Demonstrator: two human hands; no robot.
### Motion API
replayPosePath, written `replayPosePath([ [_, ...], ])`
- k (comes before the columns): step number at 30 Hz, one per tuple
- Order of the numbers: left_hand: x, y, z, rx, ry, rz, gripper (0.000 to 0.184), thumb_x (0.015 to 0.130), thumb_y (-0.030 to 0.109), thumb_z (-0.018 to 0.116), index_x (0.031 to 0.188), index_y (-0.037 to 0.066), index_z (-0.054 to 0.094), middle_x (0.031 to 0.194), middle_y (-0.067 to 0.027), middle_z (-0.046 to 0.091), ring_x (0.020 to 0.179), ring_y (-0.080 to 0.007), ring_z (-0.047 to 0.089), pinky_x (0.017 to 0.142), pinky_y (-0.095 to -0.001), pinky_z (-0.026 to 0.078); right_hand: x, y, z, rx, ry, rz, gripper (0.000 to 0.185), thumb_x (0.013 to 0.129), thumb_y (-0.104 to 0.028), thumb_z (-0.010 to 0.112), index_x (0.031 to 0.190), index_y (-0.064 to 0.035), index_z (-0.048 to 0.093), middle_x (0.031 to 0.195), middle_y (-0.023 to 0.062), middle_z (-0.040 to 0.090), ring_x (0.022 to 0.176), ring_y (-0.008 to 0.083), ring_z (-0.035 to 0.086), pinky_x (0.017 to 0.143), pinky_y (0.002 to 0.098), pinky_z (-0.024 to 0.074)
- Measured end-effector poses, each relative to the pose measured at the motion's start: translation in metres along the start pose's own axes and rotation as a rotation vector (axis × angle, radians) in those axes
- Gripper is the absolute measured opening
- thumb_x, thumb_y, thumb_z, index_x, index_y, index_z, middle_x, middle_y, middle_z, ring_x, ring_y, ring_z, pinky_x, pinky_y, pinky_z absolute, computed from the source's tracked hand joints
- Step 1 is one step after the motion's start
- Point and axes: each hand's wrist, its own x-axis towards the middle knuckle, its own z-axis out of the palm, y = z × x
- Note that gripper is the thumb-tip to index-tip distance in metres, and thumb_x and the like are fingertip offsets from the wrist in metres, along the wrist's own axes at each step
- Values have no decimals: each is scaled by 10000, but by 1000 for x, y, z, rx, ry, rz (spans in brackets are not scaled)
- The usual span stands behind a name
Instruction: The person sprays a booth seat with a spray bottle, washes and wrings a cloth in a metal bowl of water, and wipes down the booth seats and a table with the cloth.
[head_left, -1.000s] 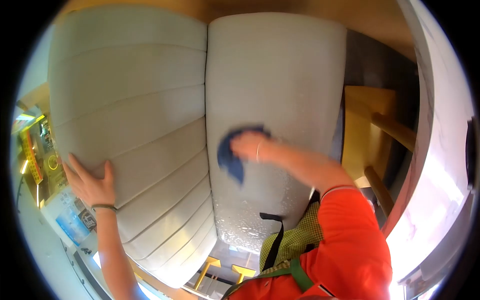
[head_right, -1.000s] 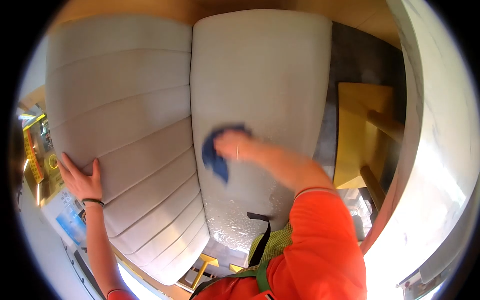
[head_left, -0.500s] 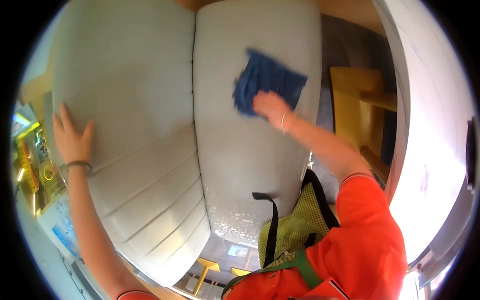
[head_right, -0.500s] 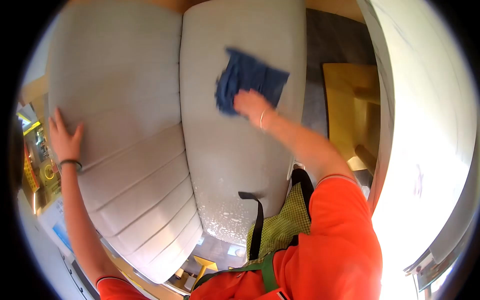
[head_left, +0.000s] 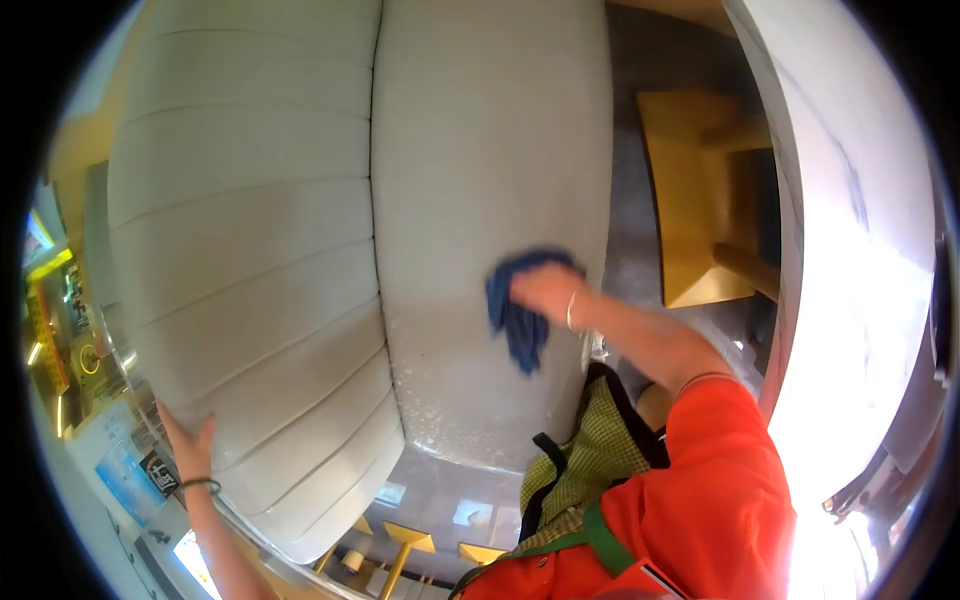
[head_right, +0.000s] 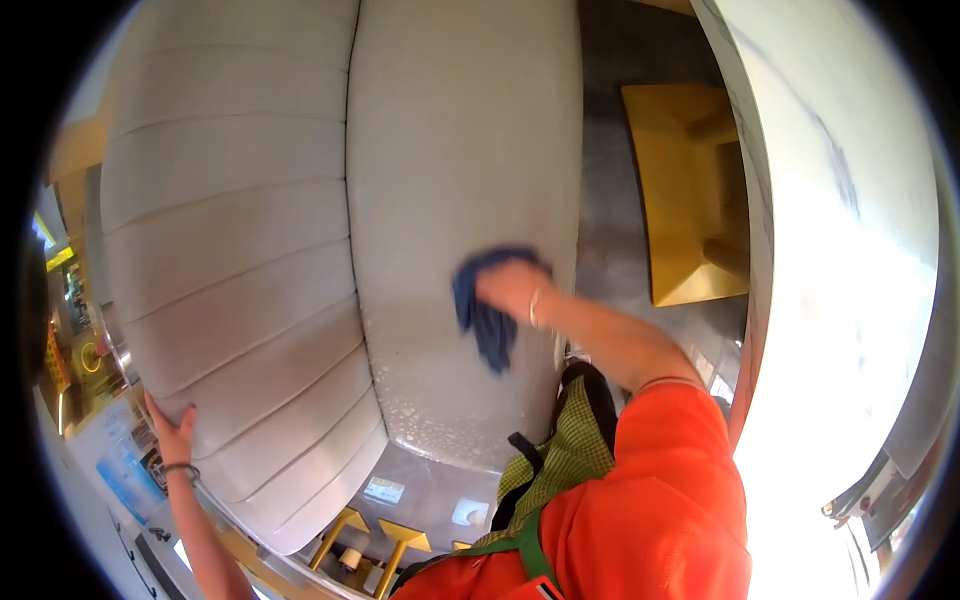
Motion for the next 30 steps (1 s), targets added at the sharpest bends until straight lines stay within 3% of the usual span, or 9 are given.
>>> replayPosePath([
  [2,-12,10,4,-41,36,-24,904,651,151,689,1341,-21,131,1345,-206,249,1251,-299,243,1027,-360,187,29,76,-49,-309,421,32,328,775,-108,452,1093,-121,531,1186,90,503,1110,261,456,913,394,352],
  [7,-17,1,6,-141,35,-103,912,643,153,702,1336,-28,137,1345,-191,246,1225,-284,266,1021,-348,196,80,180,-146,-363,700,597,538,749,24,430,1218,-240,438,1348,11,314,1264,257,250,966,556,256],
  [10,-13,2,11,-139,19,-116,909,668,168,705,1337,-27,122,1346,-187,237,1213,-279,270,1017,-348,200,87,216,-159,-104,880,646,641,713,79,401,1259,-258,403,1380,47,266,1256,292,260,1011,392,278],
  [12,-10,-7,9,-128,19,-130,911,689,194,703,1341,-22,105,1352,-187,222,1219,-278,262,1017,-348,200,76,204,-161,196,977,457,465,800,-385,515,1208,-163,487,1329,159,336,1096,301,464,947,325,369],
  [13,-9,-13,10,-154,16,-139,921,700,217,703,1342,-23,88,1358,-188,210,1226,-275,253,1018,-343,198,69,203,-157,180,995,475,465,800,-385,515,1208,-163,487,1329,159,336,1096,301,464,947,325,369],
  [15,-10,-7,7,-136,23,-112,917,703,218,700,1343,-23,90,1358,-189,210,1225,-272,254,1017,-342,199,39,182,-120,168,969,443,684,667,129,342,1260,-206,408,1351,168,288,1243,320,287,1019,302,267],
  [23,6,-31,10,-166,9,-43,911,687,199,706,1335,-39,110,1325,-189,266,1181,-268,323,990,-339,254,-88,40,68,589,840,679,687,700,78,341,1342,-141,232,1356,191,265,1219,323,323,1015,322,276],
  [26,12,-30,14,-40,115,-7,905,682,192,702,1334,-41,119,1320,-190,275,1180,-263,324,989,-339,256,-151,-42,142,781,471,952,612,745,10,354,1332,-28,189,1326,221,299,1199,338,345,1012,342,274],
  [30,4,-26,17,44,91,93,920,659,191,707,1334,-38,125,1337,-228,255,1211,-311,302,1008,-358,235,-219,-165,255,729,314,903,578,733,-62,443,1259,67,239,1245,269,331,1143,420,341,987,421,280],
])
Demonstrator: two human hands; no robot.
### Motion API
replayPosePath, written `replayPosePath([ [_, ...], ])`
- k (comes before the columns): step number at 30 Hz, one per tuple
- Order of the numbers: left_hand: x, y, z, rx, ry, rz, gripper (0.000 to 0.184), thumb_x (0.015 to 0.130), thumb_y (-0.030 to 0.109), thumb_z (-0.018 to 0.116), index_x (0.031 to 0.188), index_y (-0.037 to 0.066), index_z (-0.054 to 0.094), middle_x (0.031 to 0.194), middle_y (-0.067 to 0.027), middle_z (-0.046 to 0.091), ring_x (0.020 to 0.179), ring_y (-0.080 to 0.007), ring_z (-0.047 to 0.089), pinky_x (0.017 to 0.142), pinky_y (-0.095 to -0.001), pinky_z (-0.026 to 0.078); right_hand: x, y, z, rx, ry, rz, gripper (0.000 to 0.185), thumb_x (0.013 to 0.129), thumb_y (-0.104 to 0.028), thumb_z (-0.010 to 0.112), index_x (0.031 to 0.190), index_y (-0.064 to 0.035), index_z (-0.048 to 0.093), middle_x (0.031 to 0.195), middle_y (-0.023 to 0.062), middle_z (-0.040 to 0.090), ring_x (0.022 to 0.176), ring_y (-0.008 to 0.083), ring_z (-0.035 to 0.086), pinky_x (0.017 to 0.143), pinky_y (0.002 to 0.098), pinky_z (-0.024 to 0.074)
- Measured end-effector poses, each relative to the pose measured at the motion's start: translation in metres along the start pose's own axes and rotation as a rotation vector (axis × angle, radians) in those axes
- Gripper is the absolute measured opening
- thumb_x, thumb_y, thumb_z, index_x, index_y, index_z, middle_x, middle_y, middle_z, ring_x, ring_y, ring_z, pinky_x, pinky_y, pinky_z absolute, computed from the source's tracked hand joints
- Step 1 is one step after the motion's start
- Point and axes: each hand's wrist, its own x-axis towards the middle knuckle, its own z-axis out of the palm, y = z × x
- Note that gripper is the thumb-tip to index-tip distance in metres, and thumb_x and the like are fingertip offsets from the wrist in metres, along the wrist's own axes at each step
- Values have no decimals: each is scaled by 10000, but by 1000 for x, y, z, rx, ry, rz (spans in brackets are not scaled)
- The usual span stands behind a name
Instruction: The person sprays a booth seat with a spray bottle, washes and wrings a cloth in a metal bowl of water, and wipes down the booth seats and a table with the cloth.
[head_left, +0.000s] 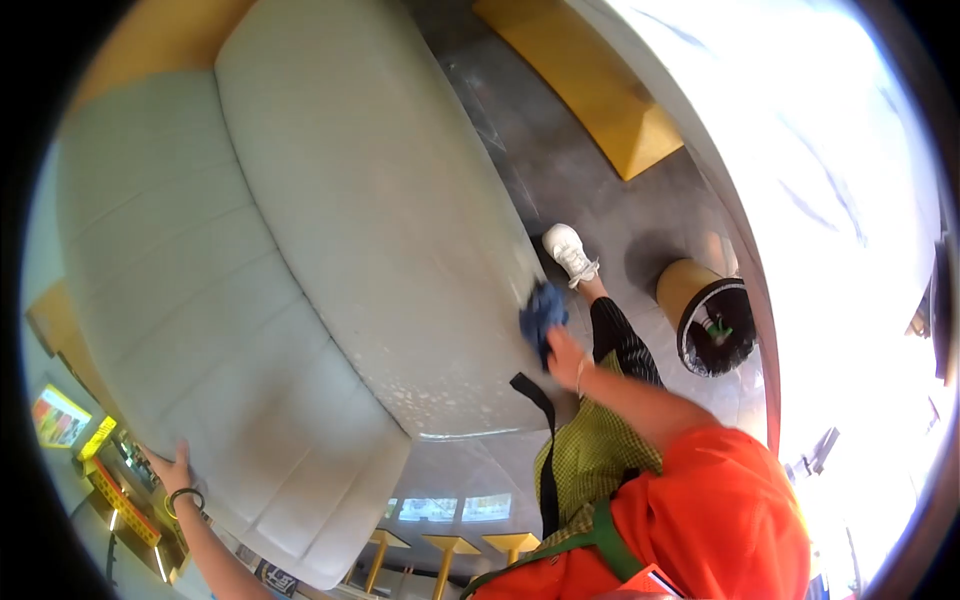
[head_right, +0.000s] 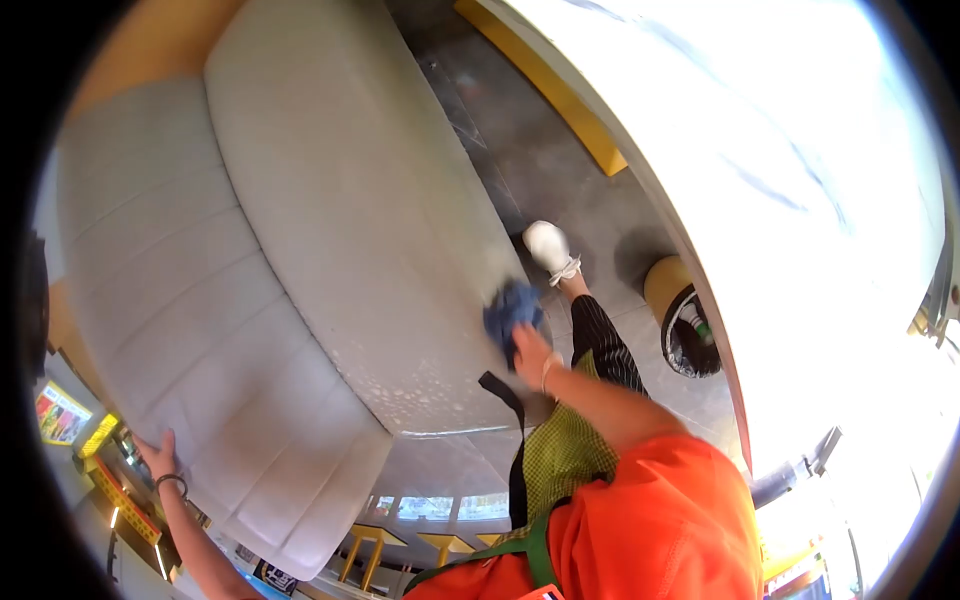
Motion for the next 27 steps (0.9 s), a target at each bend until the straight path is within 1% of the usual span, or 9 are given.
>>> replayPosePath([
  [3,-37,8,1,191,63,130,940,626,198,708,1334,-34,134,1359,-230,221,1254,-343,223,1028,-386,193,-34,3,30,-180,195,-207,415,729,-192,519,1086,13,469,1121,230,409,1067,409,390,929,464,316],
  [7,-40,-6,7,208,117,224,958,600,224,703,1338,-22,144,1372,-214,199,1268,-347,189,1035,-394,172,47,-69,-10,-534,52,-20,348,718,-348,558,922,-68,598,941,136,508,955,283,468,833,400,364],
  [12,-52,18,3,243,108,162,944,594,171,705,1332,-28,152,1359,-218,221,1254,-351,216,1031,-392,183,222,-192,-122,-657,627,-485,278,746,-260,500,928,-71,591,1028,143,504,1021,328,422,960,447,274],
  [14,-54,34,5,247,110,91,930,594,124,699,1329,-36,151,1355,-225,222,1250,-352,226,1030,-392,186,281,-243,-158,-781,568,-505,335,766,-229,470,1048,-73,559,1112,125,491,1092,314,397,986,433,252],
  [16,-55,32,4,231,123,166,921,602,126,696,1327,-40,153,1354,-232,220,1250,-354,225,1030,-395,186,329,-270,-174,-818,763,-677,369,764,-165,462,1114,-62,511,1161,118,483,1128,310,382,989,426,259],
  [19,-50,25,3,254,145,175,908,614,138,693,1326,-41,158,1351,-237,227,1255,-359,220,1033,-399,179,318,-272,-163,-1046,418,-819,397,771,-91,446,1166,-47,467,1222,116,456,1162,301,373,999,410,260],
  [21,-54,24,4,248,161,234,890,624,137,689,1324,-41,168,1349,-235,233,1260,-356,215,1035,-395,174,276,-226,-128,-897,308,-1051,381,796,-67,438,1175,-37,462,1256,121,431,1194,283,359,1018,397,242],
  [26,-55,16,1,200,190,287,860,648,121,679,1335,-10,178,1357,-213,237,1270,-341,207,1037,-389,170,87,-91,7,-552,-358,-939,328,853,-181,425,1135,-27,490,1240,129,442,1210,261,345,1010,394,275],
  [27,-56,20,0,158,155,248,851,658,117,673,1341,9,178,1362,-204,236,1274,-336,200,1039,-387,167,56,-106,9,-740,-506,-1076,324,822,-154,438,1098,2,500,1181,151,477,1167,264,390,994,387,294],
])
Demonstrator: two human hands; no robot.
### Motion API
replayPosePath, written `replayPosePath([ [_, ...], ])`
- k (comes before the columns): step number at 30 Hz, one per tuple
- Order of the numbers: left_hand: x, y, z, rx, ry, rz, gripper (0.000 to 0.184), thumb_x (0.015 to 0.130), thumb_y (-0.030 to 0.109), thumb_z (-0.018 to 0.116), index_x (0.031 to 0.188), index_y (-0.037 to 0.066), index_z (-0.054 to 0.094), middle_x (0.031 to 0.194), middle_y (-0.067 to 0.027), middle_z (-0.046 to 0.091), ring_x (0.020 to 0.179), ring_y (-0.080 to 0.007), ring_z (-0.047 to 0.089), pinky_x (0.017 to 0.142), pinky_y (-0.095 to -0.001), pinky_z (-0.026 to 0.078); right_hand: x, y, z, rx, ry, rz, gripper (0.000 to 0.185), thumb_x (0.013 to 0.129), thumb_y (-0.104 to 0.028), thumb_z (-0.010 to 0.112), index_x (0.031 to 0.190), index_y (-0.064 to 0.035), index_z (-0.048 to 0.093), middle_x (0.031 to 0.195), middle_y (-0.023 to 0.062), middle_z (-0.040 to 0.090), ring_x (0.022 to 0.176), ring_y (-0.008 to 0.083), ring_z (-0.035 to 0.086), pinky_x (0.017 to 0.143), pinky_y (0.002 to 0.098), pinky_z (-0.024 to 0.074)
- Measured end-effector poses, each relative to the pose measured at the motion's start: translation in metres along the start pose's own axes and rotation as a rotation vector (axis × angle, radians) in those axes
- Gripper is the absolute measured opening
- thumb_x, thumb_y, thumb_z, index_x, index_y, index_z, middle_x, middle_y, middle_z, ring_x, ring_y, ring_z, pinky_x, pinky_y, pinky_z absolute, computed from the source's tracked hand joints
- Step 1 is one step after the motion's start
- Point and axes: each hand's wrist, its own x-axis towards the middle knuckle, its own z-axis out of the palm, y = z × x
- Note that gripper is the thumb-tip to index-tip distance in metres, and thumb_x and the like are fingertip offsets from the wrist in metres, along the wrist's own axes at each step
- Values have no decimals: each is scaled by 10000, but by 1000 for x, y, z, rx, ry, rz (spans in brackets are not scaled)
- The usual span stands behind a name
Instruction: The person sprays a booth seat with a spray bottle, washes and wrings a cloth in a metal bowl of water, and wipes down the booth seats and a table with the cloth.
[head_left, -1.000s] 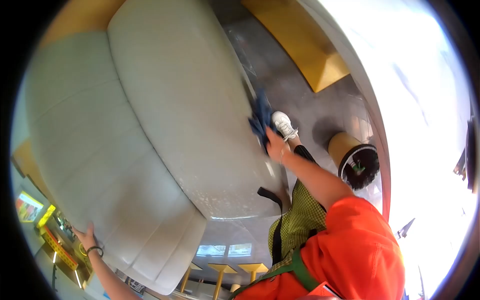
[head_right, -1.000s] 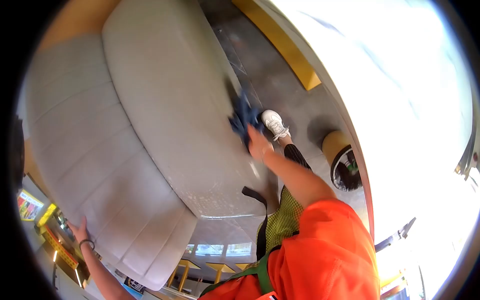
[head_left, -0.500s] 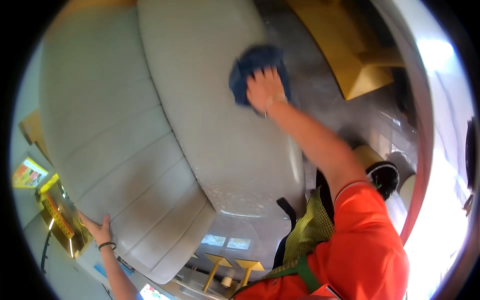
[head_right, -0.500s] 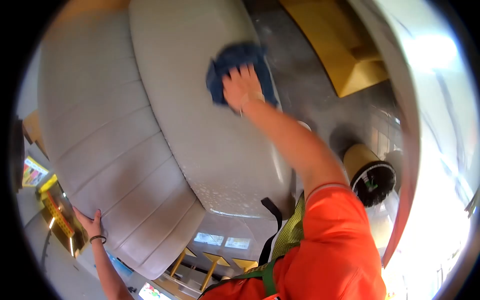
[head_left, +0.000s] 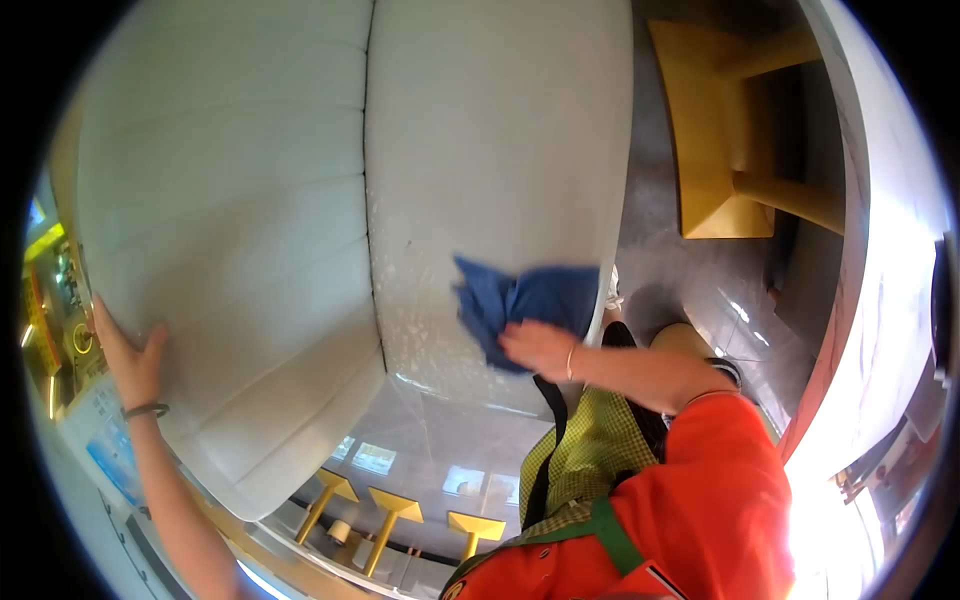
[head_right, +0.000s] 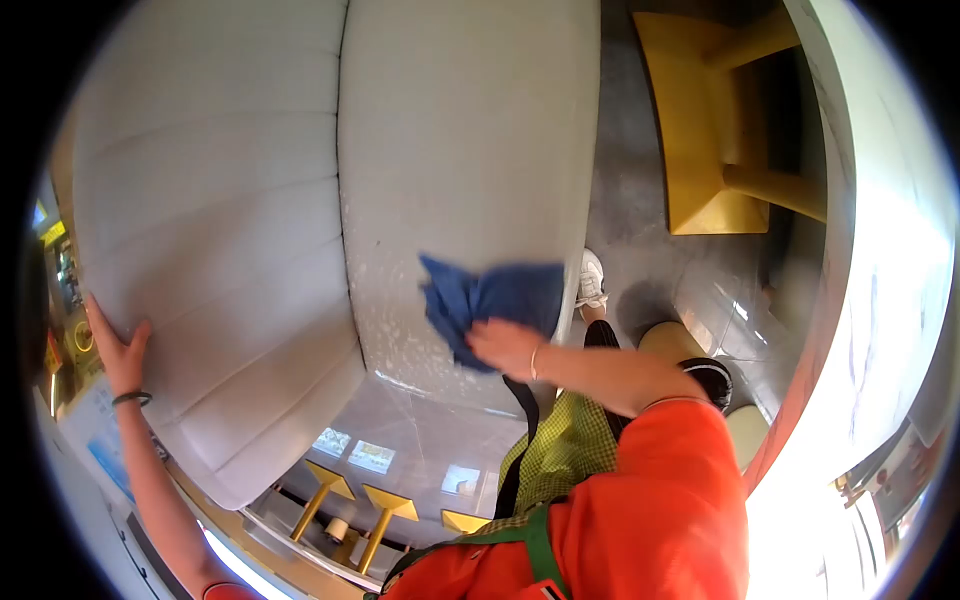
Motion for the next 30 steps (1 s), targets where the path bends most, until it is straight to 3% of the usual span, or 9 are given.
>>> replayPosePath([
  [3,-21,6,-11,-40,-37,-13,826,673,96,649,1354,51,184,1377,-187,224,1286,-321,186,1041,-378,164,-3,-36,76,84,236,-292,199,774,-128,448,923,-23,531,1078,129,513,1047,257,462,883,376,386],
  [5,-52,-1,-15,-38,-68,29,827,657,101,647,1349,39,197,1382,-190,210,1286,-323,189,1041,-374,166,23,-13,65,284,-27,-290,185,784,-145,449,917,-49,534,1050,111,519,1043,259,470,842,384,407],
  [6,-73,-9,-15,-30,-89,-10,835,641,115,651,1344,30,207,1384,-194,204,1279,-334,201,1037,-381,176,49,1,16,302,-258,-74,171,779,-153,455,900,-63,537,1014,102,521,1063,263,471,828,391,415],
  [9,-84,9,-18,14,-65,-105,832,642,140,648,1338,19,210,1374,-206,216,1268,-356,211,1030,-399,178,131,102,-69,-290,248,-23,399,710,-127,512,1108,-109,536,1219,60,472,1169,230,403,995,401,292],
  [12,-95,-5,-22,24,-47,-99,830,646,139,642,1337,7,201,1374,-204,214,1268,-356,206,1032,-409,166,211,164,-196,-568,316,428,456,702,-143,517,1158,-125,495,1261,53,438,1202,262,354,975,405,307],
  [15,-102,-8,-23,25,-45,-157,831,647,138,637,1335,-2,194,1381,-194,206,1270,-350,201,1033,-413,158,262,228,-221,-736,731,551,443,783,-158,446,1225,-146,426,1315,53,366,1194,269,341,1001,397,263],
  [17,-95,-4,-14,8,-54,-172,830,652,155,636,1335,-5,192,1384,-186,203,1271,-337,202,1034,-404,151,294,220,-224,-720,553,527,461,779,-133,443,1240,-141,413,1317,64,364,1213,277,317,1006,389,253],
  [19,-94,-2,-18,-10,-34,-141,821,669,184,632,1336,-4,193,1381,-179,211,1269,-325,212,1034,-392,150,318,205,-206,-691,333,399,449,773,-80,424,1221,-97,435,1303,86,382,1226,274,307,1012,372,247],
  [30,-92,4,-11,-46,58,6,702,708,118,638,1314,54,291,1332,-132,324,1214,-276,328,1010,-354,249,267,43,19,-165,342,-215,126,594,-102,515,689,-60,587,761,76,571,825,249,512,782,338,398],
])
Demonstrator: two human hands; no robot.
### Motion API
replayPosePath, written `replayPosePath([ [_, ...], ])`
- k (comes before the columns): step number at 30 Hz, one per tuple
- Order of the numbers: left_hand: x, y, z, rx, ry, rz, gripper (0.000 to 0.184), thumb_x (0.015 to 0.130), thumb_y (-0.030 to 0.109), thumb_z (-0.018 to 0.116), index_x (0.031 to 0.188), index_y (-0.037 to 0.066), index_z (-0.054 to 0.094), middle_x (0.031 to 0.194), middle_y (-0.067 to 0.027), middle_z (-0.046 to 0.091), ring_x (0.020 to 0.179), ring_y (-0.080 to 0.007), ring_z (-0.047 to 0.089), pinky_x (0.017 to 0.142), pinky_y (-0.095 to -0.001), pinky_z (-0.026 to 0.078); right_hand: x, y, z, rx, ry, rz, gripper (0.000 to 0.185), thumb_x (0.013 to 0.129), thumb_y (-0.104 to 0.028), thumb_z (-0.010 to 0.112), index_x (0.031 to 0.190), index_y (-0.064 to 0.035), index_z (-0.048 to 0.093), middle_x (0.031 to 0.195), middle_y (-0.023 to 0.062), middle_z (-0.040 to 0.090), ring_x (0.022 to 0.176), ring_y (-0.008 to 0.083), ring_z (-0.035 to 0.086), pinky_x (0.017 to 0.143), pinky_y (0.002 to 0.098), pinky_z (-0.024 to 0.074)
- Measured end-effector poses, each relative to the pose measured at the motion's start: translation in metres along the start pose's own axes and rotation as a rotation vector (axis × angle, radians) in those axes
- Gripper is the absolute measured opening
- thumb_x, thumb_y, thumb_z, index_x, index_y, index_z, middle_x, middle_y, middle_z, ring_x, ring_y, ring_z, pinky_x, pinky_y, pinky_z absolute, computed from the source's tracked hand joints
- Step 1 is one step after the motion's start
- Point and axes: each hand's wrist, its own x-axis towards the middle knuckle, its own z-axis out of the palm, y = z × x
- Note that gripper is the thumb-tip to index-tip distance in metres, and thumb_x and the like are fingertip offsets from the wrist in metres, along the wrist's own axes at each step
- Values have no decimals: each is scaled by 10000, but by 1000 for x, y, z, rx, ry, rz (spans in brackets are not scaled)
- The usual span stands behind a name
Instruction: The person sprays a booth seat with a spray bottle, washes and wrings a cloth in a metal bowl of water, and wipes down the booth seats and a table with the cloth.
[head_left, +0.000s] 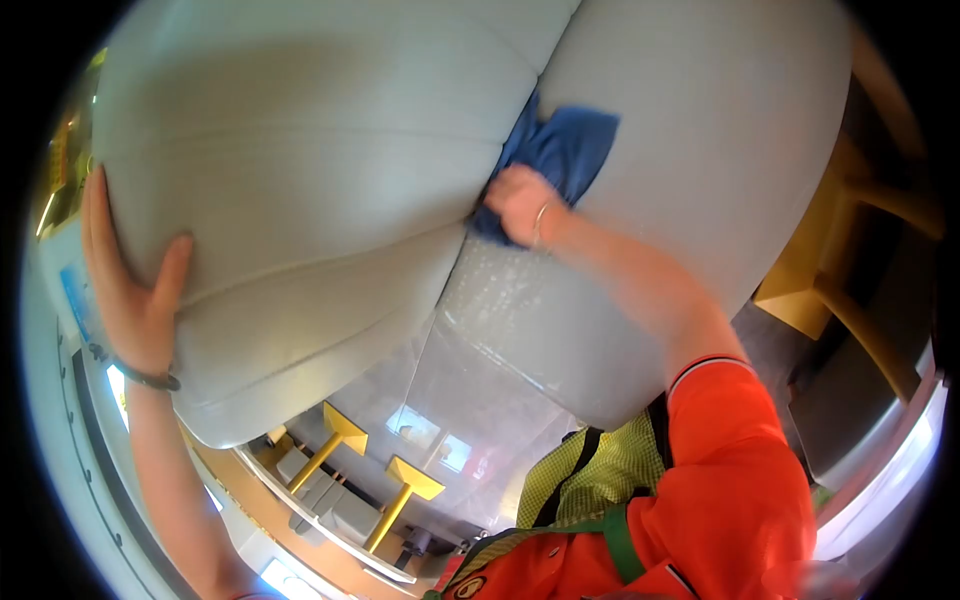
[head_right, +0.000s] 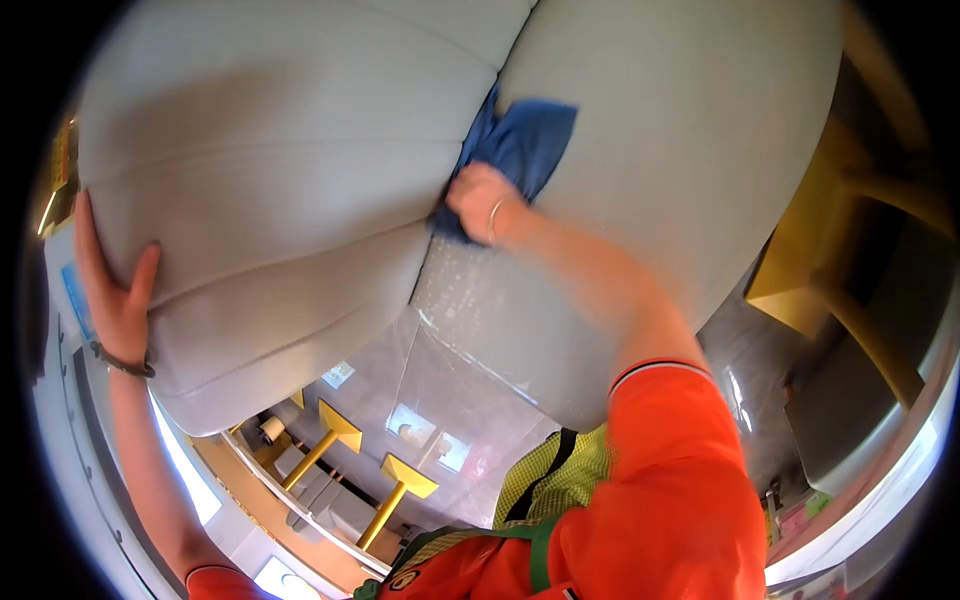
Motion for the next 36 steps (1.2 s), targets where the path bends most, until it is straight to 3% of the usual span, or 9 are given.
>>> replayPosePath([
  [11,-12,-20,1,-136,25,-48,631,736,173,648,1286,76,352,1246,-123,415,1118,-242,429,938,-316,350,-160,-202,67,147,-488,-393,93,630,-168,532,620,-90,582,720,34,541,857,203,504,806,352,396],
  [16,-7,-19,4,-65,76,31,633,729,203,649,1286,104,364,1253,-122,421,1127,-256,428,939,-325,356,-117,-121,-12,284,-495,-80,127,699,-139,522,782,-53,565,837,59,560,845,229,522,749,333,427],
  [20,-4,-15,3,21,76,50,657,718,187,655,1294,100,353,1286,-136,392,1178,-280,381,972,-336,319,-80,43,-91,-234,-72,-65,325,772,-81,437,1078,-87,547,1144,79,526,1095,248,467,977,390,324],
  [25,-10,-14,0,-41,41,-2,675,730,152,637,1315,75,310,1330,-124,336,1232,-272,303,1005,-340,260,-68,139,-212,-666,76,663,624,690,70,453,1221,-257,428,1274,95,406,1110,326,417,941,351,362],
  [27,-7,-13,2,8,72,1,672,709,149,664,1296,78,344,1302,-140,373,1204,-287,348,992,-346,289,-58,126,-201,-607,-264,615,566,706,29,452,1212,-225,442,1287,70,405,1156,302,386,964,365,339],
  [30,-7,-20,9,17,60,6,669,722,179,661,1298,73,338,1305,-134,372,1208,-286,343,996,-348,285,-109,56,-99,-430,-142,104,400,760,-72,443,1149,-134,508,1237,78,458,1179,276,383,1001,403,282],
  [33,-7,-21,9,71,78,46,656,735,194,653,1297,74,338,1301,-125,378,1209,-282,343,993,-355,288,-173,-95,-12,149,-310,280,345,819,-149,439,1161,-132,479,1266,74,414,1219,264,325,999,433,272],
  [34,-5,-21,9,41,93,76,653,747,206,644,1301,67,329,1309,-122,371,1217,-268,334,995,-340,277,-178,-134,-27,-132,-605,5,375,816,-180,424,1181,-114,477,1307,73,376,1253,266,276,1030,407,242],
  [36,-2,-20,13,-16,92,111,645,761,208,632,1304,54,320,1324,-116,356,1229,-257,318,1010,-331,241,-234,-184,-25,23,-607,1,410,781,-157,459,1188,-111,469,1326,64,349,1261,233,268,1034,370,249],
])
